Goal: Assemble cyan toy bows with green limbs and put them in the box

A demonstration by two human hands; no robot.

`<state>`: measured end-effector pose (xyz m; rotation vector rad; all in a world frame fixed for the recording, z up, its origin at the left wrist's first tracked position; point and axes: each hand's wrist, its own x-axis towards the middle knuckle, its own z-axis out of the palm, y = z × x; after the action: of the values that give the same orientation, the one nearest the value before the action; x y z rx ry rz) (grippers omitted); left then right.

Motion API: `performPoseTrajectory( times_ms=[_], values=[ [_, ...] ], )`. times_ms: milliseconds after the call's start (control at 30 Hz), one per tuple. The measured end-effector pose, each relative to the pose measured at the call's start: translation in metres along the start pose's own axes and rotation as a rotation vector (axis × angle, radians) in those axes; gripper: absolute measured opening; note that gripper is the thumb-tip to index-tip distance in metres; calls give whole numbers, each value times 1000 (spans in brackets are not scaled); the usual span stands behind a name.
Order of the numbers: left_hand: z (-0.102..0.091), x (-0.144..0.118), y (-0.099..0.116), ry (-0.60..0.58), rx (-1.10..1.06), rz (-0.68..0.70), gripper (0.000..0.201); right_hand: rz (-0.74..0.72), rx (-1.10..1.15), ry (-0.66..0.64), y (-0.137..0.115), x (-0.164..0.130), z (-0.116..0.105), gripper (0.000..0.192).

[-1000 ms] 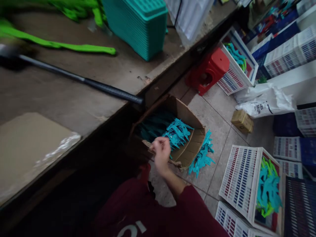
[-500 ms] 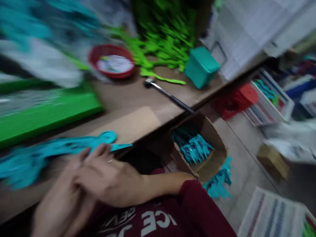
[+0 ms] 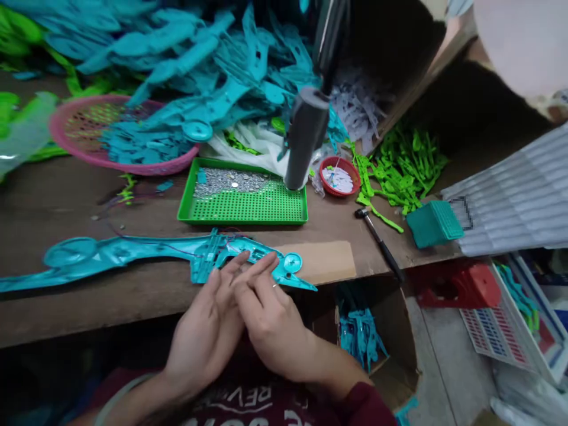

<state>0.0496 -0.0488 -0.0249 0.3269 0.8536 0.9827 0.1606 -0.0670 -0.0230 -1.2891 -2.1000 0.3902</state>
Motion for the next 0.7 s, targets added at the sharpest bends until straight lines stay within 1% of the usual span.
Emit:
performPoseTrajectory(
  times_ms=[33, 67, 100, 133, 167, 200, 233, 267, 300, 367, 400, 433, 500, 600, 633, 700],
  values=[
    [-2, 5, 6, -48, 44, 24, 61, -25, 24, -6, 6, 5, -4, 29],
    [-4, 10, 12, -83, 125, 95, 57, -41, 63, -2, 13, 11, -8, 27],
    [-7, 14, 17, -97, 251, 226, 51, -48, 107, 5, 22, 18, -12, 23],
    [-12, 19, 20, -94, 420, 409, 42, -49, 147, 13, 33, 26, -15, 19],
    [-18, 23, 21, -82, 621, 623, 31, -49, 175, 19, 45, 35, -18, 14],
    [-24, 27, 20, -69, 837, 837, 21, -58, 185, 10, 58, 43, -20, 11],
    [-31, 30, 17, -66, 1051, 1019, 13, -78, 183, -22, 70, 51, -20, 9],
    [-38, 32, 12, -75, 1245, 1156, 10, -113, 177, -78, 81, 58, -20, 10],
    [-44, 34, 6, -94, 1406, 1249, 12, -158, 171, -150, 91, 64, -18, 13],
    [-53, 37, -9, -138, 1624, 1347, 20, -237, 158, -309, 104, 72, -15, 17],
    [-56, 38, -14, -156, 1683, 1371, 23, -254, 156, -366, 108, 75, -14, 17],
    [-59, 39, -18, -173, 1715, 1384, 24, -250, 161, -388, 109, 77, -14, 17],
    [-63, 38, -21, -202, 1728, 1382, 23, -184, 190, -345, 109, 80, -18, 13],
    [-70, 35, -11, -247, 1670, 1358, 22, -17, 246, -246, 109, 81, -29, 12],
    [-73, 33, -6, -267, 1651, 1349, 23, 22, 239, -245, 111, 79, -32, 13],
    [-81, 30, 4, -297, 1636, 1334, 23, 26, 141, -280, 119, 74, -35, 13]
  ],
)
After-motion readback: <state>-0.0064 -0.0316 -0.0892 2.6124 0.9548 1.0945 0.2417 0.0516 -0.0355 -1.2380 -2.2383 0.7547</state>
